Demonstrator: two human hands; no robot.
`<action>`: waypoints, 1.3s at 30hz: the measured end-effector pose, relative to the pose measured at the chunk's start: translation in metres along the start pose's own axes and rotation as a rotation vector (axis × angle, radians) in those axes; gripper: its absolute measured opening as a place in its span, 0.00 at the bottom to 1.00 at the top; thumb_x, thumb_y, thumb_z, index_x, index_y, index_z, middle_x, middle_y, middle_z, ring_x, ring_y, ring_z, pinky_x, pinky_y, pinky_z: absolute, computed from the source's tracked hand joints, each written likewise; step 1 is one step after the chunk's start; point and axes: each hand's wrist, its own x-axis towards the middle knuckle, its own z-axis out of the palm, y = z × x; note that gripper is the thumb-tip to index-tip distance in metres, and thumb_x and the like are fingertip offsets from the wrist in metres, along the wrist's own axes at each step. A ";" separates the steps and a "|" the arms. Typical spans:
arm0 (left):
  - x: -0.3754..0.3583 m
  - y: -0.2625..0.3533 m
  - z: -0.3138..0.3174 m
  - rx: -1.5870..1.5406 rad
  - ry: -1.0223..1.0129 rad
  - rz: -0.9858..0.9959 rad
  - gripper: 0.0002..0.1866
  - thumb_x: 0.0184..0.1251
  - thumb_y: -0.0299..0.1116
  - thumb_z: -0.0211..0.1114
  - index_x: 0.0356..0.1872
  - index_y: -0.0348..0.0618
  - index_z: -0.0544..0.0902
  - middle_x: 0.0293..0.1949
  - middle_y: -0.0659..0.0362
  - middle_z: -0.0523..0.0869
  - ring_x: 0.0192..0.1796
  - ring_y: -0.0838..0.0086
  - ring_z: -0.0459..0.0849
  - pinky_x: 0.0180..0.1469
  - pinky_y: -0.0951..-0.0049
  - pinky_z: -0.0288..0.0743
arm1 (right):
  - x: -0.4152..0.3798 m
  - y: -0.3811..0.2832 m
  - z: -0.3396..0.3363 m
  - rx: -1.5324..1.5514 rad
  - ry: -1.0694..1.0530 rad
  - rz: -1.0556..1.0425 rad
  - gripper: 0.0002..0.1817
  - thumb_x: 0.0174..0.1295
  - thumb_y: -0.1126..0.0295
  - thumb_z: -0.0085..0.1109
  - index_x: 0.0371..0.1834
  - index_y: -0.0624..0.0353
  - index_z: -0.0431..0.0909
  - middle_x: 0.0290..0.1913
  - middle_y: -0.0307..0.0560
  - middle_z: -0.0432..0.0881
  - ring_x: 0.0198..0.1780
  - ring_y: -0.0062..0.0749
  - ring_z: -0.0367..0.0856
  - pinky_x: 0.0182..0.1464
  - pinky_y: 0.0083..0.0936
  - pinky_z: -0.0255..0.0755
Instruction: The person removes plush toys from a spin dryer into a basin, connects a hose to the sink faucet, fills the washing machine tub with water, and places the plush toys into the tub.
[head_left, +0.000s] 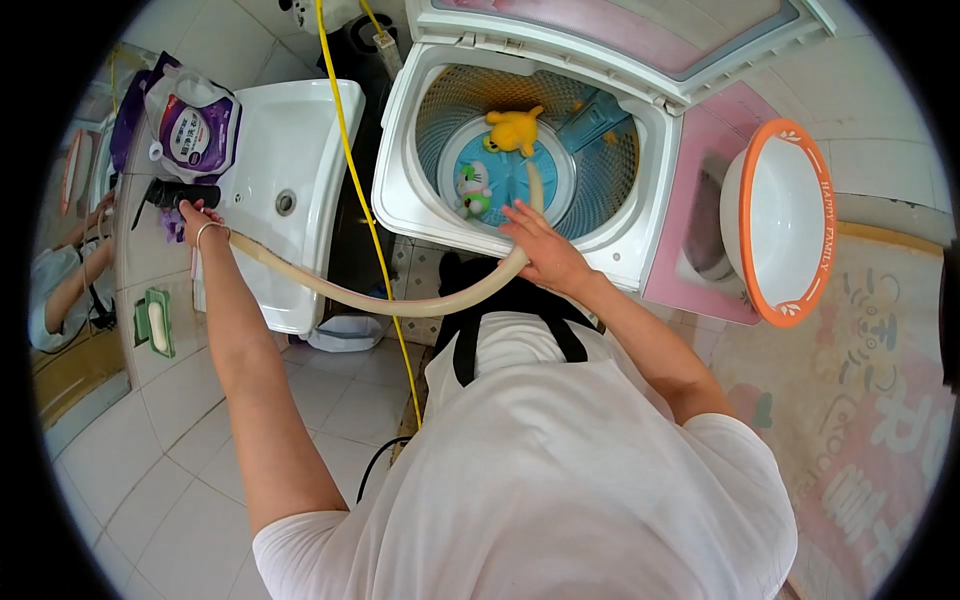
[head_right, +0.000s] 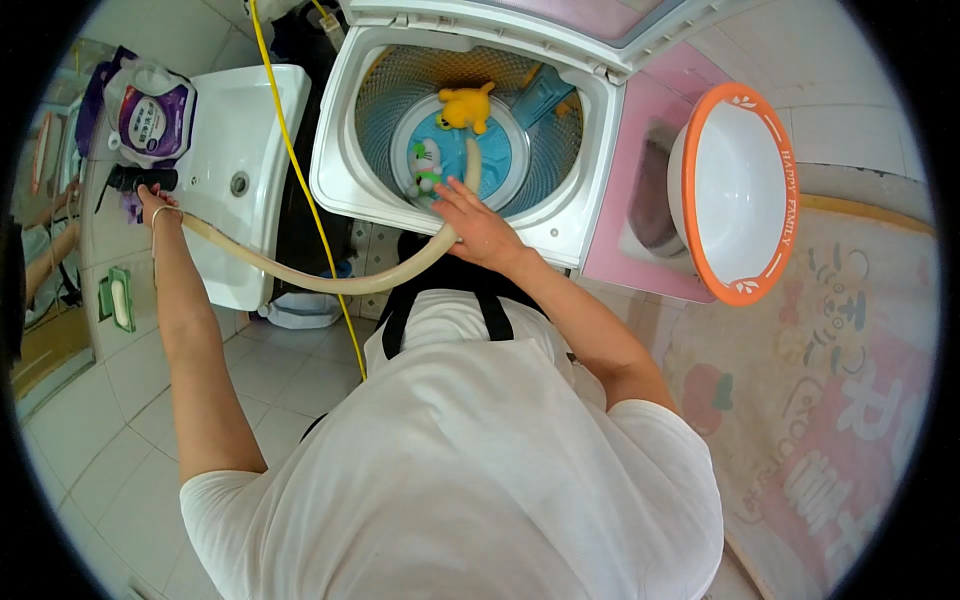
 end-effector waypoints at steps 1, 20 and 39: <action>-0.005 0.002 0.001 -0.002 0.007 -0.007 0.21 0.65 0.51 0.59 0.22 0.44 0.78 0.12 0.65 0.68 0.13 0.78 0.65 0.15 0.77 0.57 | 0.000 0.000 0.000 0.000 0.000 0.000 0.31 0.46 0.71 0.68 0.56 0.65 0.69 0.67 0.58 0.62 0.73 0.52 0.52 0.69 0.37 0.59; 0.001 -0.001 -0.001 0.019 -0.001 0.012 0.20 0.65 0.50 0.59 0.22 0.45 0.78 0.12 0.65 0.69 0.13 0.79 0.65 0.15 0.78 0.57 | 0.004 -0.002 -0.003 0.034 0.004 -0.033 0.25 0.47 0.75 0.64 0.52 0.63 0.71 0.67 0.58 0.63 0.72 0.54 0.54 0.69 0.38 0.57; 0.019 -0.006 -0.005 -0.011 -0.068 0.003 0.19 0.61 0.49 0.61 0.23 0.44 0.77 0.13 0.64 0.69 0.13 0.78 0.66 0.13 0.77 0.58 | 0.004 -0.002 -0.010 0.160 -0.067 -0.111 0.26 0.48 0.76 0.61 0.54 0.60 0.68 0.68 0.55 0.63 0.70 0.51 0.59 0.69 0.39 0.57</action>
